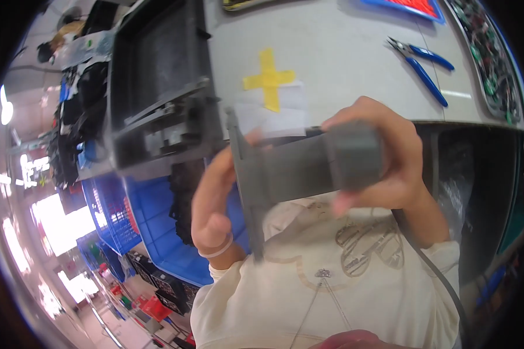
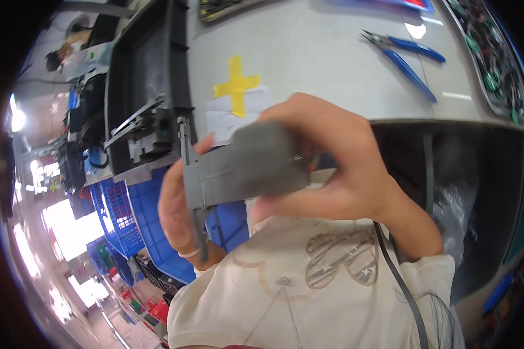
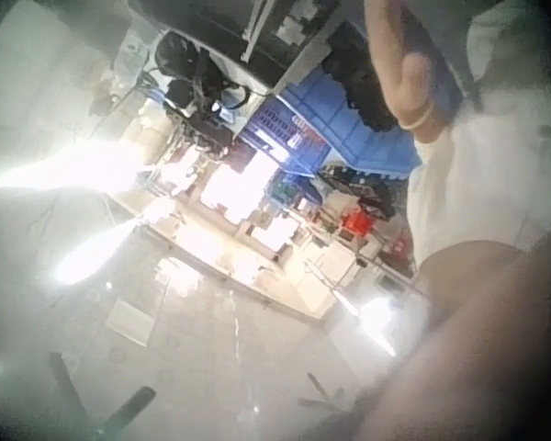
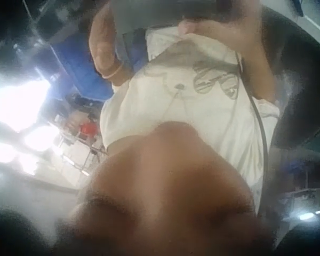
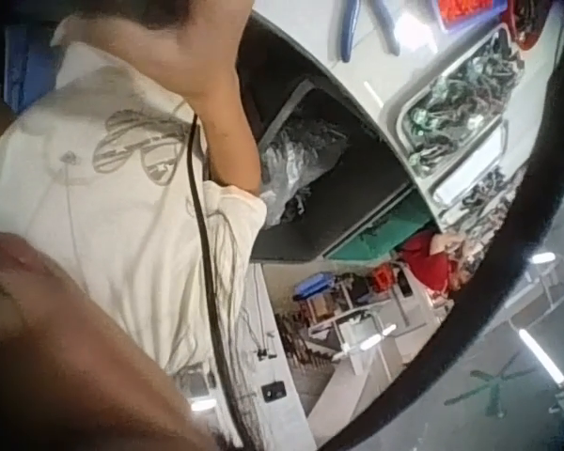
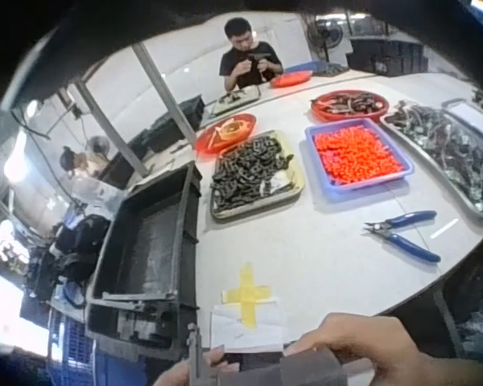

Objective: Assembling internal components, including a speaker and switches, into a plastic electronic housing.

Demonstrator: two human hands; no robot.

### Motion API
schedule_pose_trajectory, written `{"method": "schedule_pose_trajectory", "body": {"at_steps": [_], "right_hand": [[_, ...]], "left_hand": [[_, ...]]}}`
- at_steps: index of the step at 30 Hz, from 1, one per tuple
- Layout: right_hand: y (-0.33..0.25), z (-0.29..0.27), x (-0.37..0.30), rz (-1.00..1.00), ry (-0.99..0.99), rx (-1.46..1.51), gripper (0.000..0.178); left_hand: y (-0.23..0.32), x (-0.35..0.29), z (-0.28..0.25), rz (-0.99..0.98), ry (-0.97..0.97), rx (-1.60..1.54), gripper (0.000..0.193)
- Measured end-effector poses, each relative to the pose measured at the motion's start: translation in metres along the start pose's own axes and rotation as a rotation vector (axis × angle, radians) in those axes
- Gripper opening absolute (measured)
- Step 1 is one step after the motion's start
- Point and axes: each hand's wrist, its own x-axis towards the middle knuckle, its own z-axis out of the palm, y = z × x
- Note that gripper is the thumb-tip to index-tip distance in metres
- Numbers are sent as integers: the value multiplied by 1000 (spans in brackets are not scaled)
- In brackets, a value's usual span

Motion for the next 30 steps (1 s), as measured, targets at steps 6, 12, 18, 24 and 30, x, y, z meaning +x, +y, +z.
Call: {"method": "schedule_pose_trajectory", "body": {"at_steps": [6,12,18,24,30], "right_hand": [[-4,20,5,402,-7,649,53],[1,27,17,384,-165,737,55],[12,12,13,320,5,448,53],[20,16,10,397,-18,386,50],[22,17,10,424,-48,383,45]], "left_hand": [[22,20,-8,646,138,900,28],[53,27,-37,922,265,813,19],[128,-25,-162,789,862,1548,17],[91,-4,-177,242,490,1649,23],[76,31,-153,196,281,1193,22]]}}
